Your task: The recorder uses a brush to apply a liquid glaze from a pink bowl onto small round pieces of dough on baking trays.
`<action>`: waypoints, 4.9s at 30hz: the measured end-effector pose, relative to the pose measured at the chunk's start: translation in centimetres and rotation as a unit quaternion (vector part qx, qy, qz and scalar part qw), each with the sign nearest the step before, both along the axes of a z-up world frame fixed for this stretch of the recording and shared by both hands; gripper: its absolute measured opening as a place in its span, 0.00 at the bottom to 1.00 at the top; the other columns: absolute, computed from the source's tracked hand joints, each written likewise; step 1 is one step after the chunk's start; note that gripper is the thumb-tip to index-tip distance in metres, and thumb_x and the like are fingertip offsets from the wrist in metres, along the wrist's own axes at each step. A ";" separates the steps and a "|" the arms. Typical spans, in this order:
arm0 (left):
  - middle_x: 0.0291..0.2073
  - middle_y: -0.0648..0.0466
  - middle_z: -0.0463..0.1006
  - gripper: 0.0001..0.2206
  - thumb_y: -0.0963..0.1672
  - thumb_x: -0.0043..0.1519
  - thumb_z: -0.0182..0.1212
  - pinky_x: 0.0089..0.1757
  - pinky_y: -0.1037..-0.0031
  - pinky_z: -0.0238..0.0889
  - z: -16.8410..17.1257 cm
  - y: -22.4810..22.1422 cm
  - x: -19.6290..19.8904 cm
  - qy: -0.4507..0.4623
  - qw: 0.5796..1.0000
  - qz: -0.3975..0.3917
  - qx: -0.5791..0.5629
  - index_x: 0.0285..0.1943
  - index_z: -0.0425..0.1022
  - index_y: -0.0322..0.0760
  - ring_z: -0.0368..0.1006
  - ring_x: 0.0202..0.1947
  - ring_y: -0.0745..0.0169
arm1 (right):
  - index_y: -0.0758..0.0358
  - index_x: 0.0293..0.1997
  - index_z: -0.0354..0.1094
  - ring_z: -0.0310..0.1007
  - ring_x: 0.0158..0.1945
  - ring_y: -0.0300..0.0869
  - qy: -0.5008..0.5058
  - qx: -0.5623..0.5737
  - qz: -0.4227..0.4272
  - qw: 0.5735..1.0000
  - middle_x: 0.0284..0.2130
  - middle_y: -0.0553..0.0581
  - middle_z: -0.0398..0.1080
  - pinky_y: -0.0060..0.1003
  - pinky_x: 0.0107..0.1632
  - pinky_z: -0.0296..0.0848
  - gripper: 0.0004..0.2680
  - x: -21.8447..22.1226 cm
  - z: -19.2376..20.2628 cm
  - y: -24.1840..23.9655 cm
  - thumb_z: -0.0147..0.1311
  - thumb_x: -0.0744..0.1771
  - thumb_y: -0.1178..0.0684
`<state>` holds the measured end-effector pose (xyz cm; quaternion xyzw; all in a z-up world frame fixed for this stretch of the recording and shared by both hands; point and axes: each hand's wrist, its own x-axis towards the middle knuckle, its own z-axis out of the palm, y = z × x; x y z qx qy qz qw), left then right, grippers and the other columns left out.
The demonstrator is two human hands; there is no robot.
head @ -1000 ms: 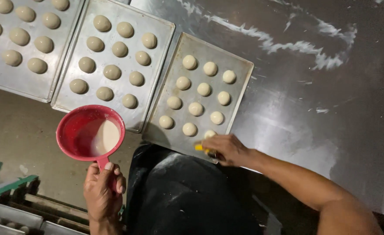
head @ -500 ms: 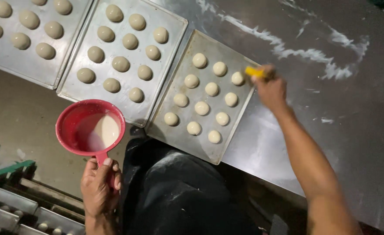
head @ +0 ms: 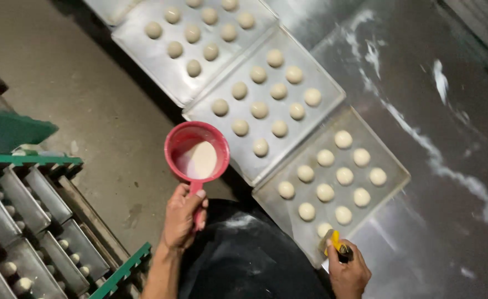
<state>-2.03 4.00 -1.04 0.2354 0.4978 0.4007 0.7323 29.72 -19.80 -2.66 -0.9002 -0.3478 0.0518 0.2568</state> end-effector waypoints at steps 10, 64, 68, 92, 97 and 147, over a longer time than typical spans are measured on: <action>0.25 0.51 0.74 0.09 0.42 0.63 0.60 0.14 0.78 0.56 -3.5 6.6 -10.3 -0.044 0.998 0.047 0.009 0.46 0.65 0.33 0.63 0.09 0.69 | 0.68 0.48 0.70 0.75 0.42 0.40 0.163 0.192 0.169 0.953 0.41 0.57 0.75 0.34 0.48 0.74 0.09 -8.8 5.3 25.0 0.61 0.68 0.55; 0.20 0.58 0.70 0.15 0.45 0.62 0.64 0.19 0.78 0.54 -12.1 78.2 -58.0 0.078 0.994 0.019 0.073 0.55 0.71 0.37 0.61 0.14 0.73 | 0.66 0.41 0.72 0.78 0.43 0.54 0.085 0.181 0.771 0.605 0.37 0.60 0.75 0.45 0.44 0.78 0.10 -69.3 6.2 114.1 0.63 0.58 0.64; 0.22 0.59 0.72 0.16 0.43 0.63 0.65 0.23 0.80 0.56 -12.9 86.8 -62.8 0.083 0.984 0.025 0.155 0.59 0.72 0.39 0.65 0.19 0.76 | 0.66 0.39 0.71 0.75 0.38 0.57 0.011 0.201 0.778 0.595 0.35 0.61 0.73 0.48 0.39 0.76 0.12 -75.1 7.3 121.2 0.63 0.55 0.61; 0.24 0.53 0.74 0.12 0.40 0.58 0.59 0.19 0.70 0.60 -16.1 127.6 -87.5 0.119 0.981 0.107 0.110 0.50 0.70 0.39 0.66 0.14 0.63 | 0.61 0.54 0.74 0.77 0.54 0.54 0.072 0.150 0.721 0.673 0.52 0.62 0.76 0.43 0.53 0.77 0.13 -90.6 3.2 163.7 0.64 0.64 0.55; 0.24 0.52 0.74 0.09 0.41 0.58 0.59 0.19 0.66 0.62 -16.2 132.9 -89.1 0.143 0.983 0.112 0.025 0.46 0.71 0.39 0.67 0.14 0.59 | 0.59 0.53 0.75 0.78 0.53 0.52 0.080 0.116 0.749 0.647 0.54 0.60 0.75 0.42 0.51 0.78 0.13 -93.1 4.6 171.8 0.63 0.64 0.57; 0.44 0.44 0.83 0.16 0.40 0.66 0.62 0.26 0.78 0.67 18.9 214.4 -126.1 0.010 0.869 0.287 0.402 0.61 0.68 0.26 0.71 0.25 0.71 | 0.49 0.51 0.75 0.79 0.49 0.54 0.017 -0.142 0.728 0.670 0.46 0.58 0.79 0.46 0.49 0.78 0.12 -106.4 -16.3 236.0 0.58 0.64 0.47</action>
